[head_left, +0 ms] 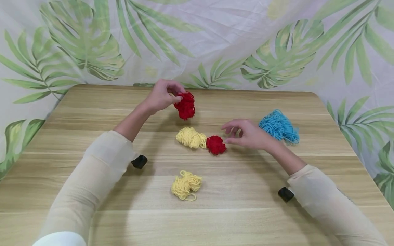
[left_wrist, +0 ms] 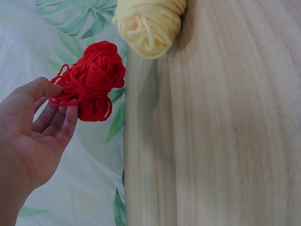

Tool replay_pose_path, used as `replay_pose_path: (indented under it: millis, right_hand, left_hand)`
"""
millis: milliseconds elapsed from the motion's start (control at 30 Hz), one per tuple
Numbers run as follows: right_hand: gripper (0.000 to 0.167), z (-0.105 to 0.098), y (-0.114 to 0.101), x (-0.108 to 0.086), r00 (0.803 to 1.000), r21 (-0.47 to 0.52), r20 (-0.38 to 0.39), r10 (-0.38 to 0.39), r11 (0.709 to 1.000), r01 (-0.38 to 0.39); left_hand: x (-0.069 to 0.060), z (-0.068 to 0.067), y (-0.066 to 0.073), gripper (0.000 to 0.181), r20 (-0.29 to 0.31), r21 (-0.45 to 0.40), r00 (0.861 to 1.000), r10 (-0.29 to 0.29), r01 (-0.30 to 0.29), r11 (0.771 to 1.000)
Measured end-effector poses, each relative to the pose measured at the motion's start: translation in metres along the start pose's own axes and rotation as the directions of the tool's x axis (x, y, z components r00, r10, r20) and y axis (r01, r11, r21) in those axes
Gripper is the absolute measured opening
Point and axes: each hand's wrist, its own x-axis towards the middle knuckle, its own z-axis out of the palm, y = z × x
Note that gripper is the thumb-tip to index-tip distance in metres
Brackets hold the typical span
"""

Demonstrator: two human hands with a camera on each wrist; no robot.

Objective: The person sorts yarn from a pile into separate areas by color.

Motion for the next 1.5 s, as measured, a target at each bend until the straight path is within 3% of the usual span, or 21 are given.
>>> replay_pose_path:
  millis: [600, 867, 1100, 1367, 1500]
  right_hand:
    - [0.061, 0.006, -0.006, 0.007, 0.993, 0.007, 0.121, 0.014, 1.000, -0.015]
    - [0.060, 0.006, -0.010, 0.012, 0.988, -0.004, 0.152, -0.001, 1.000, 0.002]
    - [0.052, 0.008, -0.009, 0.016, 0.987, -0.011, 0.158, -0.040, 0.999, 0.042]
    - [0.043, 0.009, -0.008, 0.017, 0.984, -0.023, 0.168, -0.065, 0.997, 0.070]
    - [0.044, 0.009, -0.009, 0.019, 0.983, -0.028, 0.180, -0.040, 0.999, 0.046]
  left_hand:
    - [0.021, 0.000, -0.024, 0.015, -0.023, 0.069, 0.998, -0.063, 0.065, 0.996]
    - [0.027, -0.003, -0.036, 0.017, -0.022, 0.108, 0.996, -0.084, 0.085, 0.990]
    - [0.027, -0.001, -0.034, 0.027, -0.015, 0.140, 0.996, -0.090, 0.091, 0.986]
    - [0.024, 0.004, -0.033, 0.051, 0.047, 0.304, 0.983, -0.179, 0.156, 0.940]
    - [0.024, 0.005, -0.037, 0.051, 0.062, 0.325, 0.979, -0.195, 0.165, 0.931]
